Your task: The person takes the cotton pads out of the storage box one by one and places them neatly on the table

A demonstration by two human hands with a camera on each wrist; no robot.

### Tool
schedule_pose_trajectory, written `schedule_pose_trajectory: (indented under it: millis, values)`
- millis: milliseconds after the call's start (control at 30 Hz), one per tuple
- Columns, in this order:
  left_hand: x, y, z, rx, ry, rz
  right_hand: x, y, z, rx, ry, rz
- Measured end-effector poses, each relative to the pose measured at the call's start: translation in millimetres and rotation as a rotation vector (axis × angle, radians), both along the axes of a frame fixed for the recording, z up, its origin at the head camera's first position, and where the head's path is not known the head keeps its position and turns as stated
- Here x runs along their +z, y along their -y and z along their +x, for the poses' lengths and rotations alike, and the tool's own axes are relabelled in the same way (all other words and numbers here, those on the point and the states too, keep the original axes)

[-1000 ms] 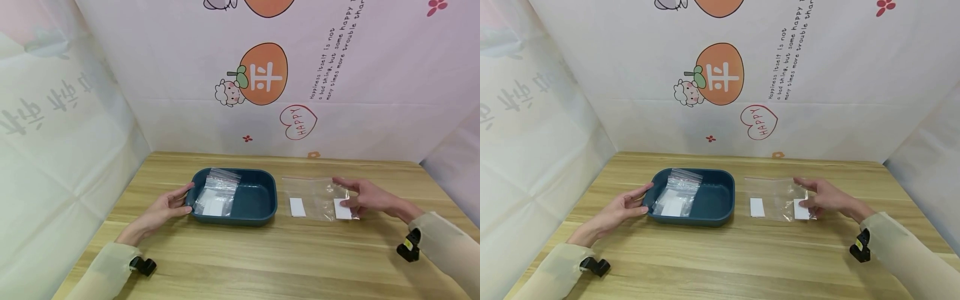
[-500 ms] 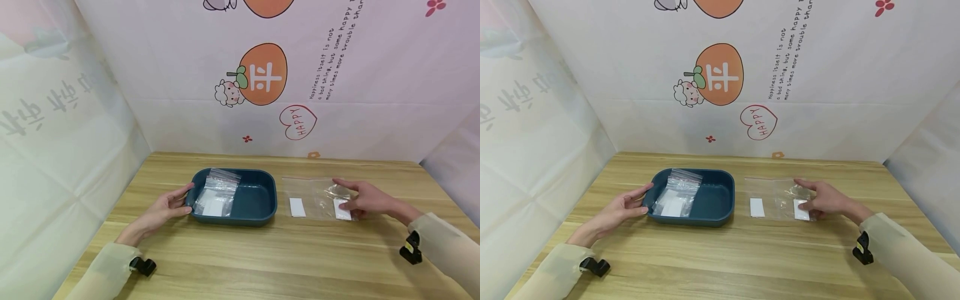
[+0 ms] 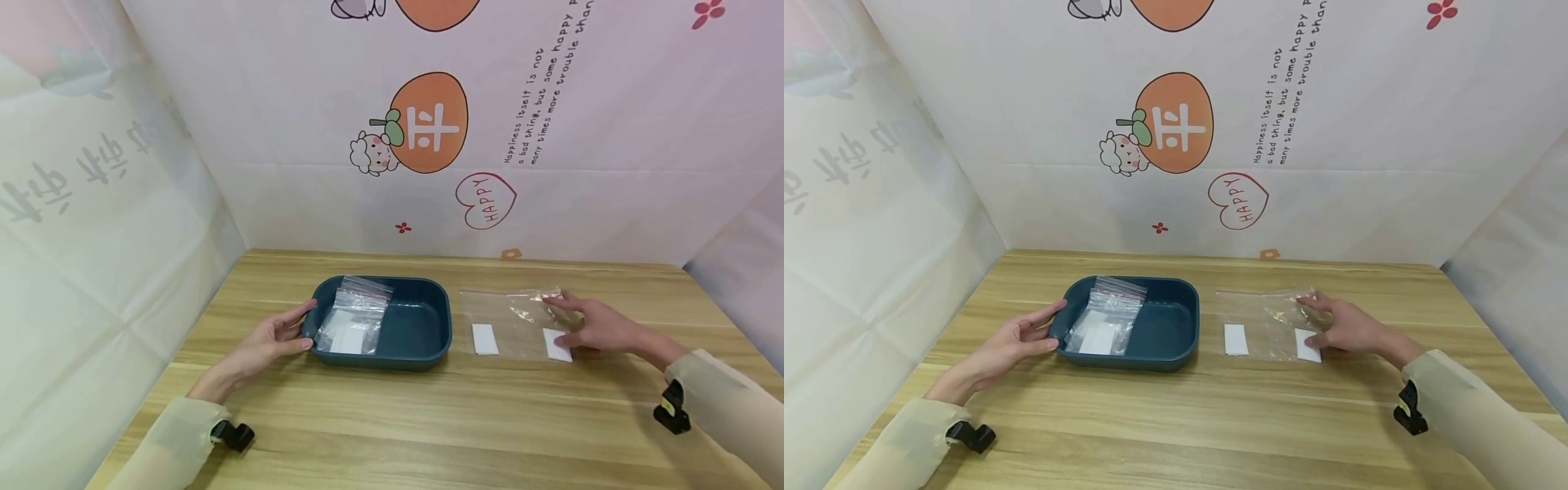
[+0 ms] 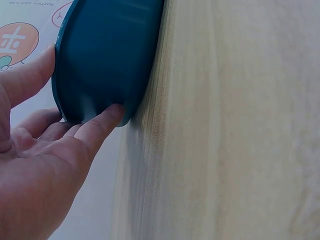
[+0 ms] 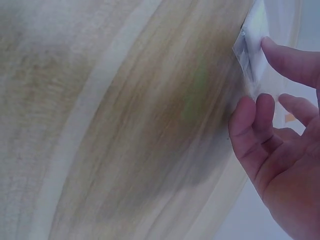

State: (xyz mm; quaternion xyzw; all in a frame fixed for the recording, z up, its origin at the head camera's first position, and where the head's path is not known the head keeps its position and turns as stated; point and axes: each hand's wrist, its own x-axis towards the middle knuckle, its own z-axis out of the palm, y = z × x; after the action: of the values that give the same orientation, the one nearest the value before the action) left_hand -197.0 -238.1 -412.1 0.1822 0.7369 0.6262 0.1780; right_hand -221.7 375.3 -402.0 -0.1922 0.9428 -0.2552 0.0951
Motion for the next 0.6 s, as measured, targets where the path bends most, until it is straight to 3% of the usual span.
schedule_pose_trajectory:
  millis: [233,433,600]
  values:
    - [0.3,-0.2,0.0,-0.002,0.003,0.005,0.9,3.6,-0.2,-0.036,0.021,-0.010]
    - [-0.4,-0.6,-0.2,-0.010,0.004,0.024,1.0,13.3,2.9,0.036,-0.057,0.071]
    - [-1.4,-0.7,-0.8,-0.011,-0.001,0.029,2.6,16.3,6.3,0.054,-0.021,0.096]
